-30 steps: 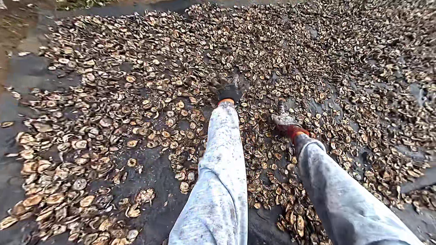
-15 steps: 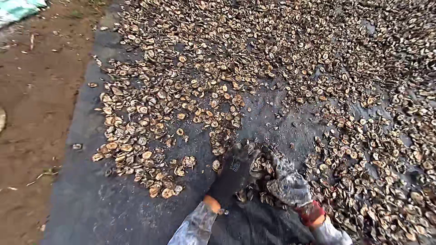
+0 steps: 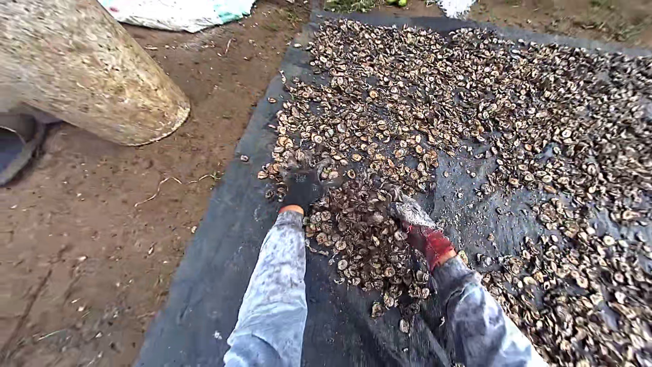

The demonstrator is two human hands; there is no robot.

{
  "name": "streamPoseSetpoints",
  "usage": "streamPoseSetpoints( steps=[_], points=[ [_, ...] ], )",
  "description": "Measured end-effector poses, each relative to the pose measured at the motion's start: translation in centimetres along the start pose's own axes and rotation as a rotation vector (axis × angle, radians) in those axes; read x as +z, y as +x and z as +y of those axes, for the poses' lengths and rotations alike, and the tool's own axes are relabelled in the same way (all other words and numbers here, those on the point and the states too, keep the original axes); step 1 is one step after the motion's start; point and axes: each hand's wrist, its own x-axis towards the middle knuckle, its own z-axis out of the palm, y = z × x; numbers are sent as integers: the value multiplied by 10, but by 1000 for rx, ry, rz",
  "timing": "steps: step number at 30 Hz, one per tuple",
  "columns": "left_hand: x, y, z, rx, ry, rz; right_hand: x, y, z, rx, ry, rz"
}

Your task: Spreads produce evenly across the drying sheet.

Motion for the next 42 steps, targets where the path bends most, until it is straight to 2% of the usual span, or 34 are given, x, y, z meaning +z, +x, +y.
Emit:
streamPoseSetpoints(
  steps=[2,4,7,9,12,14,16,18,19,21,22,23,26,28,30,33,35,36,38,40,41,42],
  points=[
    [13,-45,-10,37,-52,21,-6,-3,-25,21,-216,1],
    [17,-89,-16,0,-28,-30,-10,4,-38,-53,-299,35],
    [6,-127,-22,-94,-91,-32,-9,42,-42,-280,-119,109],
    [-5,-124,-22,-79,-178,119,-7,46,-62,-232,-3,146],
    [-27,-87,-13,2,-142,250,2,49,-76,-136,-147,200],
    [-29,-48,-8,3,-69,172,25,59,-57,-179,-317,205],
    [-9,-32,-11,62,-46,67,58,62,-38,-234,-546,123],
    [13,-52,-18,100,-39,53,84,36,-44,-135,-722,-126],
    [18,-69,-24,103,-39,70,98,24,-39,-176,-757,-163],
    [17,-109,-32,1,-86,20,128,-6,-10,-381,-566,-34],
    [11,-126,-34,-76,-127,-11,137,-15,-4,-417,-428,0],
    [4,-135,-38,-127,-141,7,137,-18,-8,-413,-357,-14],
    [-24,-145,-43,-136,-201,230,104,-14,-47,-298,-432,-84],
    [-41,-146,-44,-139,-226,333,88,-3,-63,-209,-305,-83],
    [-42,-139,-49,-90,-218,361,74,5,-82,-119,-203,-125],
    [-27,-123,-55,7,-133,291,66,34,-111,-288,-121,-117],
    [-9,-116,-46,85,-93,267,61,50,-124,-291,-128,-41],
    [3,-117,-40,147,-68,223,60,58,-126,-261,-117,23],
    [27,-133,-28,208,9,30,57,82,-110,-272,-143,111],
    [30,-161,-23,146,16,-84,58,114,-71,-405,-231,170],
    [26,-173,-22,99,-6,-83,50,108,-68,-407,-249,153],
    [19,-184,-18,31,-24,-112,39,87,-77,-336,-274,87]
  ],
)
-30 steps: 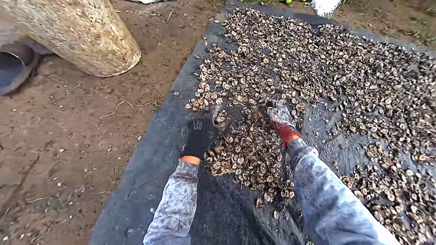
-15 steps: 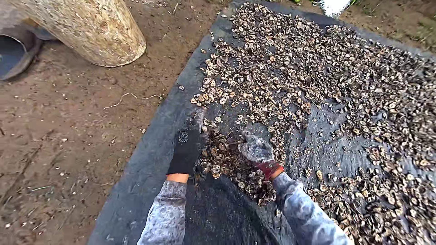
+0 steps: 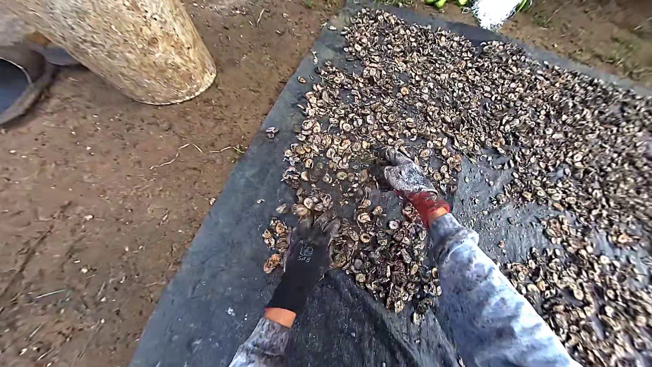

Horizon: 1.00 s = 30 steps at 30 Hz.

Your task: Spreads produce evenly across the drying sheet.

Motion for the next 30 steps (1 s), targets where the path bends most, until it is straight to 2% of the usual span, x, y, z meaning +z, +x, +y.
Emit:
streamPoseSetpoints(
  steps=[1,2,3,5,6,8,10,12,14,16,18,21,26,28,30],
  points=[
    [-7,-8,3,-68,-13,-32,-12,-21,-8,62,-56,-120],
    [-12,-13,1,-101,-21,7,-11,-44,-7,62,-121,-183],
    [-21,-13,0,-116,-37,74,-2,-61,-2,-3,-248,-241],
    [-29,-4,-9,-93,-77,226,30,-106,9,-8,-464,-435],
    [-29,2,-14,-59,-84,259,48,-138,21,-32,-501,-466],
    [-26,15,-21,35,-74,182,75,-196,60,-210,-538,-237],
    [-13,4,-25,66,-9,16,72,-217,93,-270,-527,-64],
    [-6,-25,-31,-12,-43,6,49,-210,96,-104,-501,-102],
    [-13,-49,-30,-194,-164,71,16,-193,74,128,-306,-154],
    [-22,-53,-38,-268,-167,145,0,-182,56,242,-129,-98],
    [-32,-47,-49,-248,-125,240,6,-167,57,262,38,-79],
    [-49,-30,-48,-211,-74,368,8,-132,42,227,160,-151],
    [-45,-13,-47,-122,-227,430,-8,-102,8,206,137,5],
    [-41,-13,-48,-73,-283,438,-23,-103,8,218,81,37],
    [-40,-15,-45,-95,-307,432,-35,-100,20,184,112,105]
  ],
)
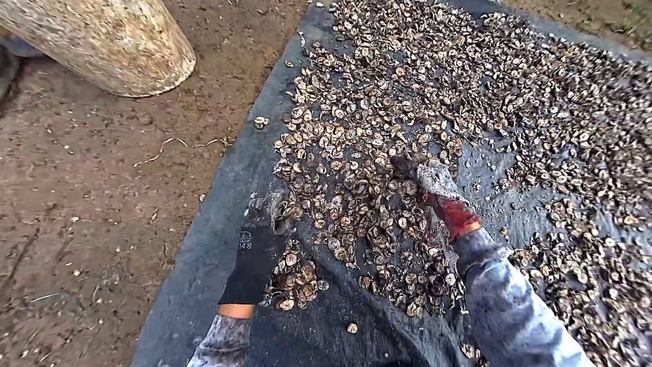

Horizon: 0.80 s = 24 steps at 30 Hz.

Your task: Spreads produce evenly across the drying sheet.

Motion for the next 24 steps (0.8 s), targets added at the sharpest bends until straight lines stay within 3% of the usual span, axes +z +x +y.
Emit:
streamPoseSetpoints(
  steps=[3,5,6,7,9,12,14,16,17,20,22,24],
  points=[
    [0,-2,-1,-72,107,57,-12,11,12,24,-107,129],
    [-4,1,2,-81,207,62,-17,5,0,157,-299,78],
    [-3,4,4,-56,255,67,-14,7,-6,146,-398,37],
    [0,8,4,-15,274,62,-5,15,-8,14,-481,50],
    [13,17,3,74,256,-19,30,36,-5,-177,-523,28],
    [46,34,2,227,321,-159,110,41,-8,-158,-559,-81],
    [63,40,-11,242,359,-198,153,16,-8,-238,-471,-103],
    [65,30,-23,163,387,-137,163,-2,-14,-352,-357,-111],
    [59,24,-22,92,369,-128,158,-5,-20,-356,-305,-152],
    [29,7,-18,-133,286,-92,122,-8,-43,-104,-168,-393],
    [12,6,-18,-227,222,-37,110,0,-48,-60,-23,-302],
    [0,11,-11,-208,201,63,101,10,-41,-90,108,-239]
  ],
)
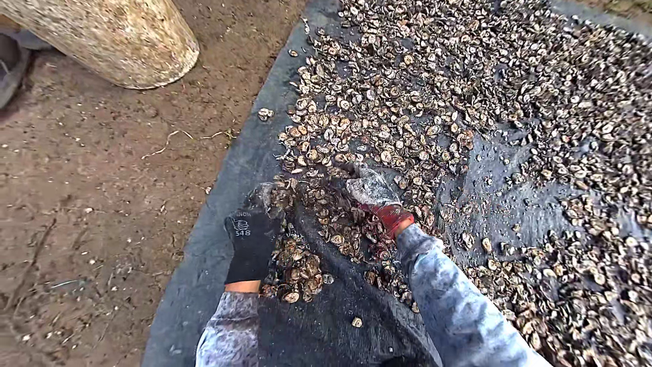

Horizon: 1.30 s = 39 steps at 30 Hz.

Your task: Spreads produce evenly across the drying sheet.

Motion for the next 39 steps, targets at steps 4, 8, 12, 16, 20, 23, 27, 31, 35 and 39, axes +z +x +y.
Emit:
streamPoseSetpoints(
  steps=[4,8,12,16,20,23,27,31,35,39],
  points=[
    [-2,14,13,210,5,-19,-20,4,21,-45,-126,99],
    [50,-11,43,645,-1,-161,-43,-3,44,-47,-373,291],
    [77,-47,66,604,134,-553,-43,-15,103,0,-733,138],
    [44,-44,65,598,-76,-397,-56,-73,134,-41,-634,193],
    [48,7,61,590,-105,-169,-82,-74,89,264,-326,274],
    [66,39,68,434,75,-282,-83,-62,67,217,-159,338],
    [66,39,77,455,-59,-331,-92,-55,47,240,3,239],
    [40,29,83,339,-238,-203,-94,-50,40,263,-128,295],
    [26,39,88,415,-79,-181,-103,-50,73,125,-226,321],
    [35,59,117,574,39,-269,-80,-92,111,333,-688,-8]
  ],
)
